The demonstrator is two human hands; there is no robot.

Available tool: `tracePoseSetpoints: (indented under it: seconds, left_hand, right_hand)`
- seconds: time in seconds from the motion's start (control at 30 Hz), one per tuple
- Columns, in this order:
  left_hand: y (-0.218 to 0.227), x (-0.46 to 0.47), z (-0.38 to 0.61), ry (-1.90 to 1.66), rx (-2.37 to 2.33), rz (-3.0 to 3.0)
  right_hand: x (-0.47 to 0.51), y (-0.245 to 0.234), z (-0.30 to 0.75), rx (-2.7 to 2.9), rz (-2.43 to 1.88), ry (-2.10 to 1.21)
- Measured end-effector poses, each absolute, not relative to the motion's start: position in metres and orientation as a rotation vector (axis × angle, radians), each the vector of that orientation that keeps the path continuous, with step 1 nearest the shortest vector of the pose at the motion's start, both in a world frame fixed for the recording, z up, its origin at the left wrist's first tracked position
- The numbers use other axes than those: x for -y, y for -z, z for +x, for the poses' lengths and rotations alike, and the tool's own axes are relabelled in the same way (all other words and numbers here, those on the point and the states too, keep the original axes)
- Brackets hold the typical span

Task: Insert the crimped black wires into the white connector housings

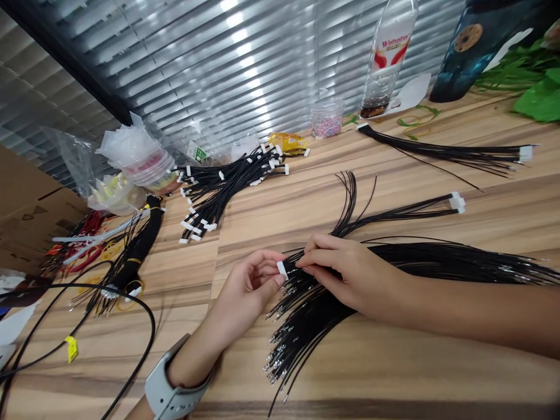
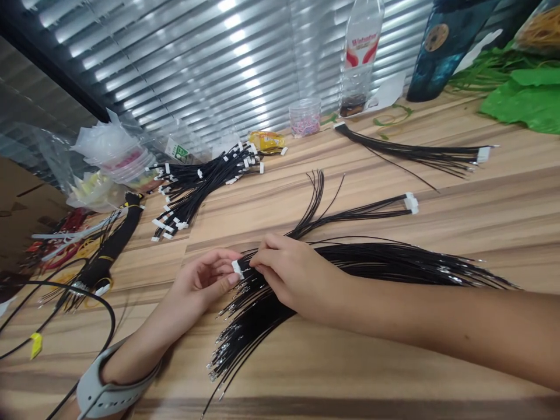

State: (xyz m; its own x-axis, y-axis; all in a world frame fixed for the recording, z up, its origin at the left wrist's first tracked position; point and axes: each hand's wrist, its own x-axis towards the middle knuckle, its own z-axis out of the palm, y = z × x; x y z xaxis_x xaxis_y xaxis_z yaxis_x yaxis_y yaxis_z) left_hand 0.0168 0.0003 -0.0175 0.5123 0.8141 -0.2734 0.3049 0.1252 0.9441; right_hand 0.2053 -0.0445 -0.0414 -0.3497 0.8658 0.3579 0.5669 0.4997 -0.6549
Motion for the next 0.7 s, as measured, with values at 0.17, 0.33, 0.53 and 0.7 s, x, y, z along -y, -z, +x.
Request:
tracePoseSetpoints:
  seconds: [0.17,0.33,0.53,0.7]
  left_hand:
    - [0.0173,0.0008,0.0153,-0.461,-1.028,1.480]
    - [0.0163,0.0012,0.0156,-0.470,-1.032,1.510]
    - [0.0146,0.0000,0.0173,-0.474,-1.011,1.455]
    - [0.0140,0.0003,0.0185,-0.456,-1.006,1.429]
  right_hand:
    - [0.0457,0.0386,0.2041,1.928,-1.232,-0.627]
    - [0.0465,0.0406,0.2043,1.886,-1.276,-0.703]
    - [0.0469,0.0401,0.2042,1.888,-1.214,-0.664]
    - [0.0476,0.0402,0.2044,1.884,-1.190,-0.668]
